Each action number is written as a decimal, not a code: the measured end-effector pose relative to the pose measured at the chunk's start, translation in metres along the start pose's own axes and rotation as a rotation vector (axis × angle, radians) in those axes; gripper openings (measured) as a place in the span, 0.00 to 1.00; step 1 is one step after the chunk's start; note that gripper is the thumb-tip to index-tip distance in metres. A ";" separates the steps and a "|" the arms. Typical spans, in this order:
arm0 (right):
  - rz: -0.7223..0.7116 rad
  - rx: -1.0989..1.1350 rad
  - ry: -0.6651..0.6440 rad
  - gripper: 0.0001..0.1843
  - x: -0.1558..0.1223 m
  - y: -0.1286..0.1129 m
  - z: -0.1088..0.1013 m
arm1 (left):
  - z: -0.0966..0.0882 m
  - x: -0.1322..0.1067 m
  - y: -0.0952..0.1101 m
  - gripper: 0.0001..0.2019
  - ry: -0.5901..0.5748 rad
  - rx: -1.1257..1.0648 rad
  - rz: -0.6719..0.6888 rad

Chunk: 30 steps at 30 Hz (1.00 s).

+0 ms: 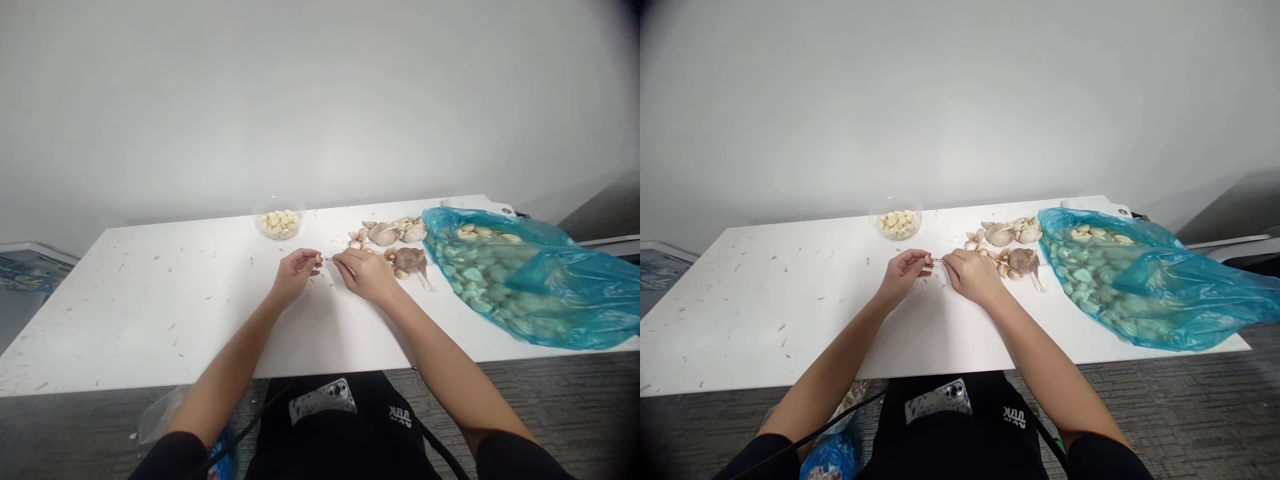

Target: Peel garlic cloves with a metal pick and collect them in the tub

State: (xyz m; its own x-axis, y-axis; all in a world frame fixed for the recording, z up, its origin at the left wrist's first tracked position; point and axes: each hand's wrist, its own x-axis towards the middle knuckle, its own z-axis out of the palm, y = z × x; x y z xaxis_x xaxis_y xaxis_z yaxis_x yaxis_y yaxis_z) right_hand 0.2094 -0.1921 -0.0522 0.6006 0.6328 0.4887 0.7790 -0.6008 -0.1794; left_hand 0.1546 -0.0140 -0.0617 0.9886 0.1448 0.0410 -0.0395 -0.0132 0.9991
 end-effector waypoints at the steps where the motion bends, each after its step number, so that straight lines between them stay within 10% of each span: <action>1: 0.005 0.010 0.010 0.14 0.000 0.000 0.000 | 0.000 0.000 0.001 0.15 0.002 -0.015 -0.015; 30: -0.012 0.074 0.093 0.14 -0.002 -0.004 0.004 | 0.002 -0.001 0.004 0.18 0.007 -0.177 -0.141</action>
State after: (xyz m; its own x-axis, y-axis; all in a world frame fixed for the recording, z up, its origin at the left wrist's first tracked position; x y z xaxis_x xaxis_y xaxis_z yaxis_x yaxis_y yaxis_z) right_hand 0.2058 -0.1889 -0.0559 0.5742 0.5897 0.5680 0.7996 -0.5531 -0.2341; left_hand 0.1538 -0.0161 -0.0578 0.9851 0.1397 -0.0999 0.0738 0.1813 0.9807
